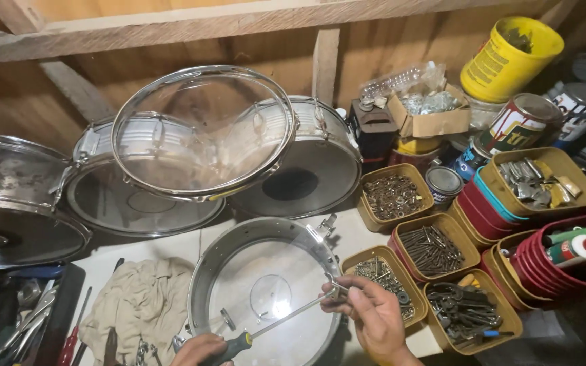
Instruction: Repairing a drum shell by installing hardware using a screwdriver and pliers
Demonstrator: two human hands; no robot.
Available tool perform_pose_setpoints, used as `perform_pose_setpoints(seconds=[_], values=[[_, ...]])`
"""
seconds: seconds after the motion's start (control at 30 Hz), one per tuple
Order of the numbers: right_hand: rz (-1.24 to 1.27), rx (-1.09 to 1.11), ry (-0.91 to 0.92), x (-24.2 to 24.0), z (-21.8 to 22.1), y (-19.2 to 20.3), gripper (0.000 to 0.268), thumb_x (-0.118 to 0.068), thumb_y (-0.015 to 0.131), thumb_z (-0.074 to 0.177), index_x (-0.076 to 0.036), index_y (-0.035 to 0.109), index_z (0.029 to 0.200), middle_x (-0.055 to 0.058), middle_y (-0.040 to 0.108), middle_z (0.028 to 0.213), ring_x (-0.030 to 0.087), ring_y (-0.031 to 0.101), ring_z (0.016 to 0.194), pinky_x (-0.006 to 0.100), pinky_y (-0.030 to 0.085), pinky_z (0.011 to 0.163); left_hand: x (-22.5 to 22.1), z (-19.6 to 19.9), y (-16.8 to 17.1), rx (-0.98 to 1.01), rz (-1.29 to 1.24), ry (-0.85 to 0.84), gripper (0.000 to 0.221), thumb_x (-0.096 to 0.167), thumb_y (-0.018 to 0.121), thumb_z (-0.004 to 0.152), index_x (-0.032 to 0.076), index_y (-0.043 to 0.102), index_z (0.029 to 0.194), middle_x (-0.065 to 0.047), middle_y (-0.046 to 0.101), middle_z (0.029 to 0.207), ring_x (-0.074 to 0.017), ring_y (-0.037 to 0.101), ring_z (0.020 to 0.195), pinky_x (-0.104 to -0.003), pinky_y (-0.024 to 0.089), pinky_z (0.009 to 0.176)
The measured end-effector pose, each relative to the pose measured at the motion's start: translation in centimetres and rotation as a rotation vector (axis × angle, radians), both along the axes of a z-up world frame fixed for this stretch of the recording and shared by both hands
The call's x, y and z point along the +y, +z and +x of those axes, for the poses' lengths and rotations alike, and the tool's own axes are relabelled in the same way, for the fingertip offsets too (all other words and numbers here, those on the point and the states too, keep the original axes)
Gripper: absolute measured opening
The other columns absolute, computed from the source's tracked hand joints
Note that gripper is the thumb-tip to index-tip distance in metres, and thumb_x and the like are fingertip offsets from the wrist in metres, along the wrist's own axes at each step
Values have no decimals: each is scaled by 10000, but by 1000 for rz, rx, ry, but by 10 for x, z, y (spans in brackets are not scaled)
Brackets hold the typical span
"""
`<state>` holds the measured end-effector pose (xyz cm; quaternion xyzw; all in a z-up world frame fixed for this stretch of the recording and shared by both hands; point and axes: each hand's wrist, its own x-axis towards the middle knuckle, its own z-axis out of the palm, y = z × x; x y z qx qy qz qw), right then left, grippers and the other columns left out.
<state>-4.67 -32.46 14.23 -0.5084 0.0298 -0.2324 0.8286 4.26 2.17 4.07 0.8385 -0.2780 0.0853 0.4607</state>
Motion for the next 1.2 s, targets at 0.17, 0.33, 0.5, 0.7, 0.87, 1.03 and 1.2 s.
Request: perform_pose_setpoints(seconds=[0.17,0.33,0.5,0.7,0.87,1.03,1.2], values=[[48,39,-34,1,1,12,243,-8,674,893,131,716,1088,361,784,980,441,796,815,504,722,713,3,-1,3,10,-41,-56,301,216,858,733,192,865,1032,-13,758,1129,-143,759,1073,-275,520,1051],[153,67,-50,-2,0,3,258,85,724,826,142,728,1077,351,768,1013,427,774,802,481,708,699,16,3,-8,215,-15,-124,305,141,746,833,101,872,1108,-30,737,1233,-154,708,1209,-291,442,1165],[-42,82,-172,2,1,5,205,12,797,784,125,764,952,313,767,992,372,780,724,467,758,650,54,76,-155,9,200,-490,394,329,829,872,162,798,1227,-83,771,1192,-214,734,1143,-319,493,1090],[-18,197,-144,4,0,9,284,11,801,766,144,764,1014,323,799,887,400,800,649,486,749,612,11,5,6,-14,-15,-156,337,320,777,831,191,822,1140,-31,781,1117,-161,767,1097,-297,553,1029],[233,341,-75,3,1,3,254,88,729,819,160,717,1062,313,713,874,401,737,668,477,678,599,10,4,11,13,-13,-182,342,322,802,811,182,836,1121,-41,794,1111,-172,772,1082,-299,548,1014],[432,479,-1,2,5,18,190,105,617,919,97,652,1105,273,649,946,339,654,741,414,597,644,7,-5,19,123,-12,-50,359,407,764,789,191,877,1053,-42,820,1037,-164,801,1036,-291,574,967],[510,520,77,6,3,23,415,245,672,759,148,647,1162,289,659,1016,356,649,829,452,599,838,4,-10,3,232,154,80,523,513,855,697,216,846,1128,3,824,1118,-149,776,1085,-301,593,1007]])
